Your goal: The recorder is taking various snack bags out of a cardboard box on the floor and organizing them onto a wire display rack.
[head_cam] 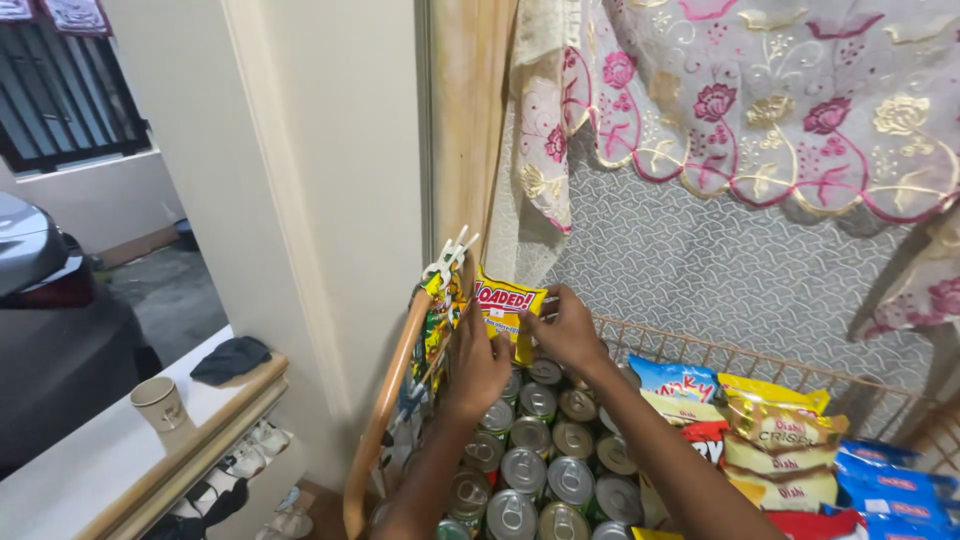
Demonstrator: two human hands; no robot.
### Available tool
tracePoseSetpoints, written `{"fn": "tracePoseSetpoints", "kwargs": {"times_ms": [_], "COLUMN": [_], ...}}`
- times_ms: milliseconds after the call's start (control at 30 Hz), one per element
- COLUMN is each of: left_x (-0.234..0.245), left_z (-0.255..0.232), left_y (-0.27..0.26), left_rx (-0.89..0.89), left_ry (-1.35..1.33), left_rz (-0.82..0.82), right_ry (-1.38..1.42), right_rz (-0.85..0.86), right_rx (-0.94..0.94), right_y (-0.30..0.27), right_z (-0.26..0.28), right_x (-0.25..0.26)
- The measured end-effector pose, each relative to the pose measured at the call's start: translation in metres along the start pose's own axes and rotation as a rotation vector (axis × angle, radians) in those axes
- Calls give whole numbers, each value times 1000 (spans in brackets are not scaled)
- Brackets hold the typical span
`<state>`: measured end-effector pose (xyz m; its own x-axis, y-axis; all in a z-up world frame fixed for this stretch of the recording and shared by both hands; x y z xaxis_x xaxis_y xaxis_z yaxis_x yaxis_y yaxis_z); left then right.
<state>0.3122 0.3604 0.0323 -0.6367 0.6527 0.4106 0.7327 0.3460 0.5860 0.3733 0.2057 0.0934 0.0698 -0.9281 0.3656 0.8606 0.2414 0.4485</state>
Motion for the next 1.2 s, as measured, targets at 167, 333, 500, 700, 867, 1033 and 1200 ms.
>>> {"fn": "tracePoseSetpoints", "kwargs": {"times_ms": [167, 333, 500, 700, 867, 1033, 1200], "left_x": [-25, -7, -2, 18, 38, 38, 73], "left_z": [14, 5, 18, 0, -23, -25, -71], "left_y": [7, -2, -10, -28, -49, -81, -122], "left_rx": [-101, -156, -130, -138, -85, -26, -45], "left_ry": [-68, -4, 12, -88, -102, -252, -373], "left_rz": [-13, -10, 40, 107, 175, 250, 303], "right_ry": [-212, -279, -391, -482, -419, -234, -182], "right_rz": [-36, -33, -39, -86, -68, 10, 77], "right_rx": [150, 199, 272, 352, 416, 358, 272], "right_y": [23, 24, -9, -32, -62, -99, -154], "right_z": [-12, -22, 32, 47, 53, 56, 84], "right_x": [-3, 3, 12, 34, 46, 51, 63]}}
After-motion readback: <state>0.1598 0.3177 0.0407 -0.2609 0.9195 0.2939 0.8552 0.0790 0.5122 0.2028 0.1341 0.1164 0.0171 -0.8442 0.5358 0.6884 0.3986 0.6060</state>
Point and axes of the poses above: each hand's wrist, its own y-axis towards the middle knuckle, its own x-axis out of the back of the hand, z = x × y, the point moved 6 cm from there along y, towards the middle knuckle, and after that the axes turned 3 degrees about x, right-handed, at the moved point
